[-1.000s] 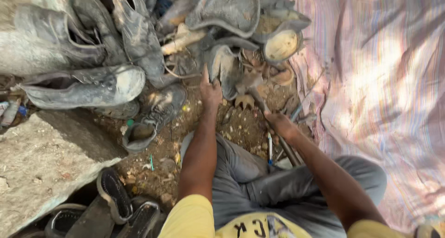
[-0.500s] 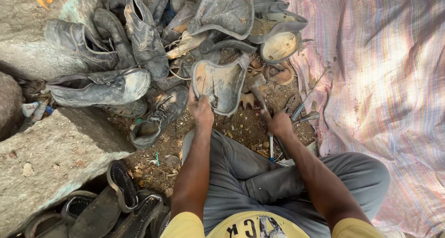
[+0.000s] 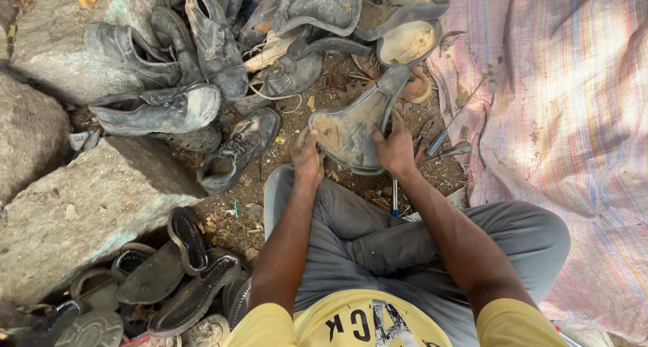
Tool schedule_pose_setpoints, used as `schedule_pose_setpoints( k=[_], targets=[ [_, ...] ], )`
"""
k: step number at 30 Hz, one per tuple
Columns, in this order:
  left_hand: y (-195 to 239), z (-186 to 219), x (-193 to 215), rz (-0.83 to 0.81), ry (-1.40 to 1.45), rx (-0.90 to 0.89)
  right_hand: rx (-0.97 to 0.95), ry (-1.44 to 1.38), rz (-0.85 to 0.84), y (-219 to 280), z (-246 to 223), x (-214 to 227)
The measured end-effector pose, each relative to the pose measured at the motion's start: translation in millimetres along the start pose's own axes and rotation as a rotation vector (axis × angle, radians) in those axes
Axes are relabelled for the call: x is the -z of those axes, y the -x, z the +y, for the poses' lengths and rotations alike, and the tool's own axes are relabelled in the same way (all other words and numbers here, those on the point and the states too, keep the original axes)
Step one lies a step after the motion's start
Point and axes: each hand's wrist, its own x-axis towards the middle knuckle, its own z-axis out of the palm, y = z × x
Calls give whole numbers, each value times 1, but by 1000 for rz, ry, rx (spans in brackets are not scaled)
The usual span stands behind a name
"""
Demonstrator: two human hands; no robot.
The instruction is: The person sits on the ground and uses a hammer and a knife to separate the sole from a shoe. They repeatedly strike the shoe with the hammer and pry at the sole with the knife, then set the shoe aside and pick up another one to continue the process.
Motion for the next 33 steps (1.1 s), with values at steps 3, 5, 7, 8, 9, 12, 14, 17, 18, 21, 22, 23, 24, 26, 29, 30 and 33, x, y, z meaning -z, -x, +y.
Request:
schedule_pose_setpoints(
  k=[3, 5, 7, 8, 9, 12, 14, 17, 18, 21, 22, 23, 24, 26, 29, 30, 33],
  targets=[
    [-12, -16, 28, -128, 33, 37, -29, -31, -45, -1, -18, 17],
    [-15, -18, 25, -215, 121, 50, 73, -46, -64, -3, -28, 29],
    [-13, -11, 15, -199, 116, 87, 188, -36, -62, -1, -34, 37],
    [-11, -7, 9, -192, 115, 104, 251, -18, -53, -1, -37, 40],
    [-9, -3, 5, -203, 125, 120, 315, -2, -43, -1, -40, 42],
    [-5, 6, -3, -236, 150, 146, 83, -5, -161, -5, -48, 47],
    [-3, 7, -5, -258, 157, 144, 20, -76, -181, -6, -49, 51],
    [-1, 6, -7, -201, 117, 142, 19, -110, -122, -7, -45, 44],
    [-1, 3, -9, -203, 8, 102, 35, -109, -88, -6, -44, 42],
    [-3, -11, -11, -240, -210, 1, -21, -191, -35, -5, -40, 33],
    [-4, -15, -12, -274, -211, -15, 13, -191, -28, -4, -38, 32],
    [-5, -18, -12, -309, -211, -32, 48, -190, -22, -2, -36, 31],
    [-5, -18, -11, -316, -211, -34, 83, -189, -16, -2, -34, 30],
    [-3, -14, -15, -329, -209, -36, 123, -195, -8, -4, -28, 27],
    [3, 2, -36, -326, -199, -228, -35, -86, -138, -10, -18, 28],
    [10, 12, -40, -212, -566, -468, -121, -29, -203, -14, -15, 30],
    [13, 35, -49, -71, -1161, -776, 217, 274, -252, -26, -8, 40]
  ],
)
